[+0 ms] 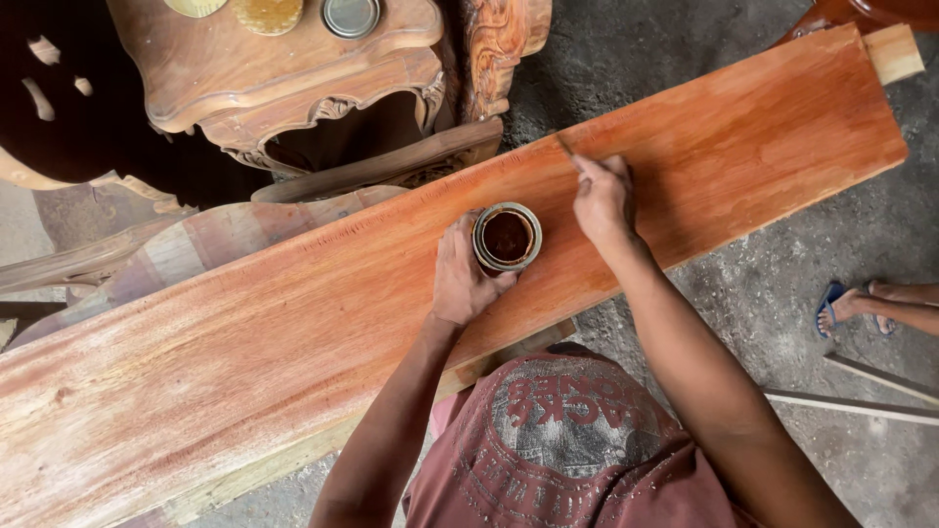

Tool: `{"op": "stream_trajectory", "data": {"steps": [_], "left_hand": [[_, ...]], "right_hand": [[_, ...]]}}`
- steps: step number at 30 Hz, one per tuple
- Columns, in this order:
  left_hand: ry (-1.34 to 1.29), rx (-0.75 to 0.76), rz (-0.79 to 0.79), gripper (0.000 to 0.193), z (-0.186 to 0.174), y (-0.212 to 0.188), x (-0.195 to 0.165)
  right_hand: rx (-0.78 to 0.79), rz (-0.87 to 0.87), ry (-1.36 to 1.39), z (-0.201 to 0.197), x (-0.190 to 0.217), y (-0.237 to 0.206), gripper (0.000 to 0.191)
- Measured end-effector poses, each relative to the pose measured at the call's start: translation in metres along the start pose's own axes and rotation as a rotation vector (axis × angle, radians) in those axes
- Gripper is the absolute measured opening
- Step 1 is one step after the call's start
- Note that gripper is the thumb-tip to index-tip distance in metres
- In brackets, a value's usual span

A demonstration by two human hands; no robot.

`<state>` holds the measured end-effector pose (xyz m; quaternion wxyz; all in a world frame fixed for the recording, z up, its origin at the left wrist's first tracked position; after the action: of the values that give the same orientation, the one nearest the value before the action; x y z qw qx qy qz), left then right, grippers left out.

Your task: The person stirs wood stain in an open can with a stick, then brushes the stain onto a long wooden board resting on supports, working along its surface. They walk around the workshop and return to dip the brush and continue coating the board.

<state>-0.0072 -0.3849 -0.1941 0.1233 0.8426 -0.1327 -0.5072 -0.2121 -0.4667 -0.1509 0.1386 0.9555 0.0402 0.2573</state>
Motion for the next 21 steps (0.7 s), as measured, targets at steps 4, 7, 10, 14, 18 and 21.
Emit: {"op": "stream_trajectory", "data": {"steps": [4,7,10,14,18,21], "left_hand": [[0.028,-0.027,0.037,0.102,-0.002,-0.001,-0.002],[-0.022,0.03,-0.006,0.103,-0.002,0.0,0.003],[-0.024,0.025,-0.004,0.105,-0.003,0.0,0.005],[-0.058,0.043,-0.02,0.101,0.0,-0.003,0.012],[-0.011,0.009,0.075,0.104,-0.007,-0.005,0.009],[0.058,-0.045,0.165,0.102,-0.017,-0.006,-0.001]], "right_hand": [[0.18,-0.216,-0.007,-0.002,0.01,-0.007,0.048],[0.197,-0.176,0.056,-0.038,0.024,-0.014,0.033],[0.159,-0.227,-0.017,-0.093,0.051,-0.008,0.032],[0.282,-0.453,-0.272,-0.119,0.099,-0.02,0.034],[0.246,-0.756,-0.626,-0.102,0.14,-0.035,0.04],[0.254,-0.87,-0.687,-0.073,0.159,-0.041,0.03]]}}
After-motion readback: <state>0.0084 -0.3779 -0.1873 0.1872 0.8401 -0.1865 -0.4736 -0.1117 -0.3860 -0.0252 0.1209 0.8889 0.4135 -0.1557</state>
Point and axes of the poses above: each hand's wrist, its own y-axis towards the middle knuckle, its own z-axis out of the palm, x = y × z, the point moved 7 cm from there along y, towards the middle knuckle, and after that the axes turned 1 degree about z, right-handed, at the moved point
